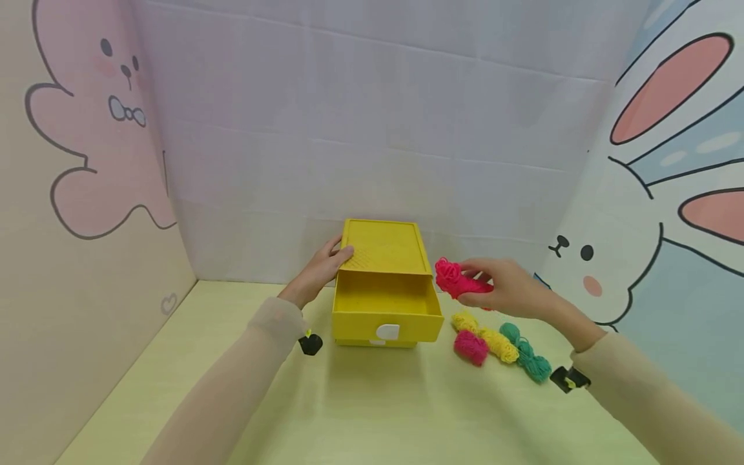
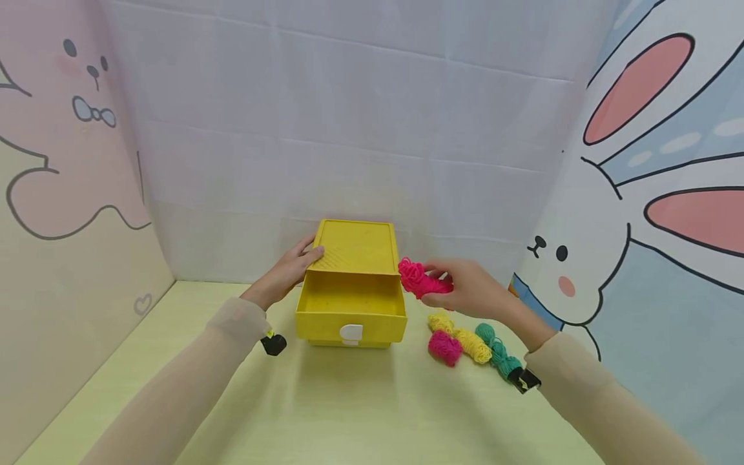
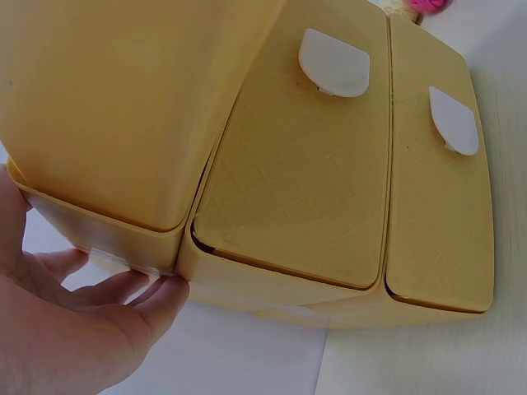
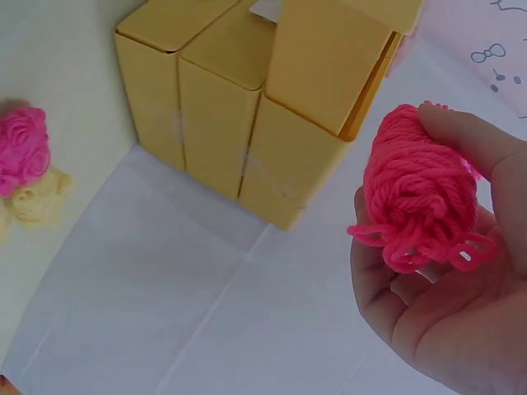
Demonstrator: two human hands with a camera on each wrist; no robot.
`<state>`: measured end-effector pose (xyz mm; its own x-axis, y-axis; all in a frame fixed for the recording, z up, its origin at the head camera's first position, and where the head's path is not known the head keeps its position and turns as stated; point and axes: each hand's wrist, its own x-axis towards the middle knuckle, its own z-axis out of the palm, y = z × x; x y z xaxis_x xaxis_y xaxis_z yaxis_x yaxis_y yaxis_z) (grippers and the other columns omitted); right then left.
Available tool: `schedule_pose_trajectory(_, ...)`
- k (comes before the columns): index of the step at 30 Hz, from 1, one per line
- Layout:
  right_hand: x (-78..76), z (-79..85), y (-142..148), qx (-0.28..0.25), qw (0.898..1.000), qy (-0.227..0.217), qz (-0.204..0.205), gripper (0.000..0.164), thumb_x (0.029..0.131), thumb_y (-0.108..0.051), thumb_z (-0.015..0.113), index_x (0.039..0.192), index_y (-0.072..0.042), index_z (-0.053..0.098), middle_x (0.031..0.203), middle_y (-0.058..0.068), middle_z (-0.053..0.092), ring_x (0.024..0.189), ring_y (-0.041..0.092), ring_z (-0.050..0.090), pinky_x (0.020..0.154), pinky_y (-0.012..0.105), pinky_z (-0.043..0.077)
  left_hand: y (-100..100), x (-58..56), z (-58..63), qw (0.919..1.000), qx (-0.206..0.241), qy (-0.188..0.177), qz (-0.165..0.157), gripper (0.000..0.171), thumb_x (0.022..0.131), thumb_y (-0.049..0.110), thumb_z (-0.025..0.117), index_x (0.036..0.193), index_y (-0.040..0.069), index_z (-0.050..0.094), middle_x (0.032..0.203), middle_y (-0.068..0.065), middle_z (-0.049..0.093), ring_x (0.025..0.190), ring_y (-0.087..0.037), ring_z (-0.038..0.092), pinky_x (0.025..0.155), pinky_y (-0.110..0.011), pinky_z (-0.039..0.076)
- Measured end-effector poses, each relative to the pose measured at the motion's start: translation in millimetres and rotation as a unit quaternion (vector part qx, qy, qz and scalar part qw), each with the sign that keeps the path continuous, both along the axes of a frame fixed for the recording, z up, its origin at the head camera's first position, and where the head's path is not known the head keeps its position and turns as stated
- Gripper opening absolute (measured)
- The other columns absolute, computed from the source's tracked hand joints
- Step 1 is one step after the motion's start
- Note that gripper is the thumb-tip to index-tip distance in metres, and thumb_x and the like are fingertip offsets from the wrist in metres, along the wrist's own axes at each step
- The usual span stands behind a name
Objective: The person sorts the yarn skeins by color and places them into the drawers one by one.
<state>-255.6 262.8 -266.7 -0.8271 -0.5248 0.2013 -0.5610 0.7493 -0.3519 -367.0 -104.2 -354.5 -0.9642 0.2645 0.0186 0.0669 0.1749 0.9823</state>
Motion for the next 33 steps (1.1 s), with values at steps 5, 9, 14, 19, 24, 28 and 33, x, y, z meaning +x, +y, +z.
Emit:
schedule_pose_trajectory(5,-7.0,7.2,-25.3,-0.003,1.0,-0.028,0.009,0.054,0.095,-0.028,0.083,0.141,-0.005,0.066,0.119,0.007,0.075,0.098,0.022,0.069,0.069,0.027,0.061,-0.9,0.8,-0.2,1.0,0.005,0.001,-0.004,0.076,0.111,0.048,0.053,0.173,0.026,0.013,0.173,-0.015,0.027,0.156,-0.036,0.036,0.125,-0.059,0.032)
schedule_pose_trajectory(9,-13.4,5.3,-47.1,-0.002,0.999,-0.038,0.023,0.053,0.096,-0.028,0.082,0.142,-0.007,0.067,0.12,0.007,0.075,0.102,0.024,0.07,0.074,0.028,0.062,-0.7,-0.1,-1.0,0.9999,0.008,-0.001,-0.007,0.077,0.111,0.048,0.053,0.173,0.027,0.013,0.174,-0.014,0.027,0.156,-0.035,0.035,0.126,-0.058,0.031)
schedule_pose_trajectory(14,-20.3,2.7,-74.0,0.013,0.999,-0.021,0.042,0.05,0.095,-0.027,0.082,0.139,-0.008,0.069,0.121,0.007,0.075,0.107,0.025,0.068,0.087,0.034,0.061,0.7,-1.5,-1.0,1.0,0.004,-0.007,0.005,0.077,0.111,0.048,0.054,0.173,0.025,0.014,0.173,-0.015,0.029,0.154,-0.035,0.038,0.125,-0.057,0.033)
schedule_pose_trajectory(19,-28.5,-5.5,-95.9,0.026,0.999,-0.021,0.043,0.049,0.093,-0.029,0.085,0.137,-0.01,0.071,0.121,0.005,0.076,0.107,0.022,0.069,0.091,0.034,0.061,0.7,-1.8,-0.3,0.9999,-0.003,-0.007,0.014,0.076,0.112,0.046,0.053,0.173,0.024,0.014,0.172,-0.016,0.03,0.154,-0.036,0.04,0.125,-0.056,0.033)
schedule_pose_trajectory(24,-35.6,-15.6,-112.7,0.014,0.997,-0.046,0.059,0.047,0.094,-0.026,0.085,0.135,-0.009,0.072,0.122,0.005,0.076,0.109,0.021,0.07,0.097,0.035,0.06,-0.6,-1.3,-0.6,0.9999,-0.005,-0.007,0.013,0.075,0.112,0.046,0.052,0.173,0.024,0.014,0.171,-0.017,0.031,0.152,-0.037,0.042,0.125,-0.057,0.033)
schedule_pose_trajectory(28,-39.5,-21.8,-123.4,-0.005,0.994,-0.066,0.086,0.044,0.094,-0.023,0.084,0.133,-0.005,0.072,0.121,0.007,0.077,0.108,0.021,0.071,0.099,0.035,0.059,-1.0,-0.8,0.2,0.9999,-0.003,-0.009,0.012,0.075,0.112,0.046,0.052,0.173,0.024,0.014,0.172,-0.018,0.029,0.153,-0.038,0.041,0.126,-0.057,0.032)
schedule_pose_trajectory(33,-43.3,-27.4,-132.6,-0.007,0.992,-0.079,0.102,0.045,0.095,-0.023,0.084,0.133,-0.003,0.072,0.121,0.008,0.077,0.107,0.019,0.071,0.099,0.034,0.059,-0.1,0.1,1.7,0.9999,-0.003,-0.009,0.009,0.076,0.112,0.047,0.052,0.173,0.024,0.014,0.173,-0.017,0.028,0.155,-0.037,0.038,0.126,-0.055,0.032)
